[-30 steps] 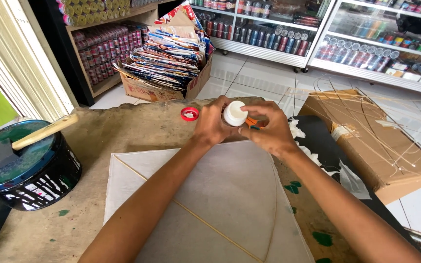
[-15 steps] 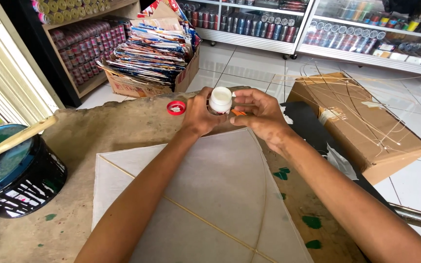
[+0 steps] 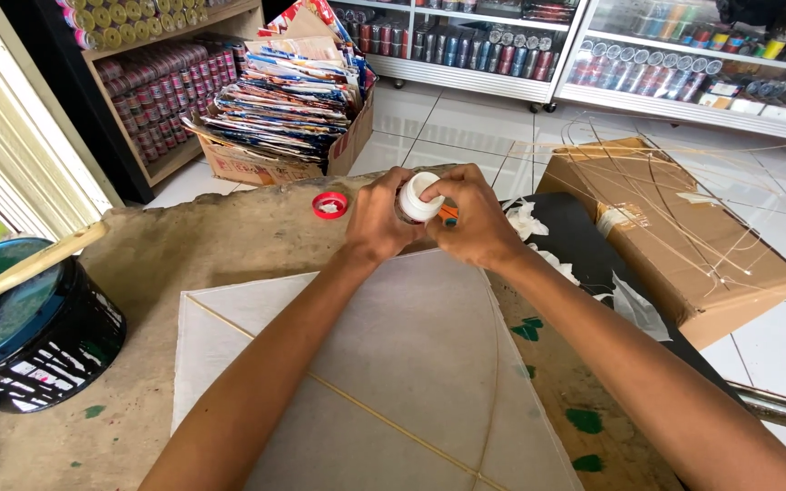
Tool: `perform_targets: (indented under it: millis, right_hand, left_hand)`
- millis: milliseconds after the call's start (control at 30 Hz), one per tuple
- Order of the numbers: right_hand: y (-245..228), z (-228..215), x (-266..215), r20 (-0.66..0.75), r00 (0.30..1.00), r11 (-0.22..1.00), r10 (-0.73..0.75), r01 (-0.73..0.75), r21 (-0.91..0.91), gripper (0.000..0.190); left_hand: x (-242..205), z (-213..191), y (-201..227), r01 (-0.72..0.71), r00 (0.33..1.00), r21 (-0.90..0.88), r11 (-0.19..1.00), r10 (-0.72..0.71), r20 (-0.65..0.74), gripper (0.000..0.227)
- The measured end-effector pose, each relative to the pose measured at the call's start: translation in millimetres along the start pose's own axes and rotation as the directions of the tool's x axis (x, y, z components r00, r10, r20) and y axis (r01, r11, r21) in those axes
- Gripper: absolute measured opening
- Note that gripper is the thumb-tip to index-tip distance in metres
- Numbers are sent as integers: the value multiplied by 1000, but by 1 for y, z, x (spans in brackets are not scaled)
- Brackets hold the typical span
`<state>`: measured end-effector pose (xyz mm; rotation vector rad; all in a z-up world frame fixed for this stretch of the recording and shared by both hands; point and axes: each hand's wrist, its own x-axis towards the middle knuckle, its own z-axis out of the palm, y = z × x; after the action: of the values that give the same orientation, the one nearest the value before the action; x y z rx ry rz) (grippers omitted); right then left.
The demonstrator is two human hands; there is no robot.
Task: The person is assembling a kite by applying glue to the edges of the paper and folding it over the bamboo frame.
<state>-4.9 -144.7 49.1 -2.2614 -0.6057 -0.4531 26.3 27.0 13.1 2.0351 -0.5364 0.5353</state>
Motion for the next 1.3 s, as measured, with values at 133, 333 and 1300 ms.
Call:
perform_targets:
  millis: [133,333,1300]
  right_hand:
    - [-2,0,-2,-4,1000,1000,-10,10,7,32]
    - [-3,-5,-5,8,1000,1000,4,-4,17,34]
    - [-20,-14,-6,35,960,903,279,-274,329,51]
  left_hand:
    - [-2,-1,-2,-25,1000,-17,1000,25,-3,64]
    - [-2,-1,0,-38,999,-15,999,38,-14,63]
    - [-2,-5,2,25,1000,-21,999,-25,-15,62]
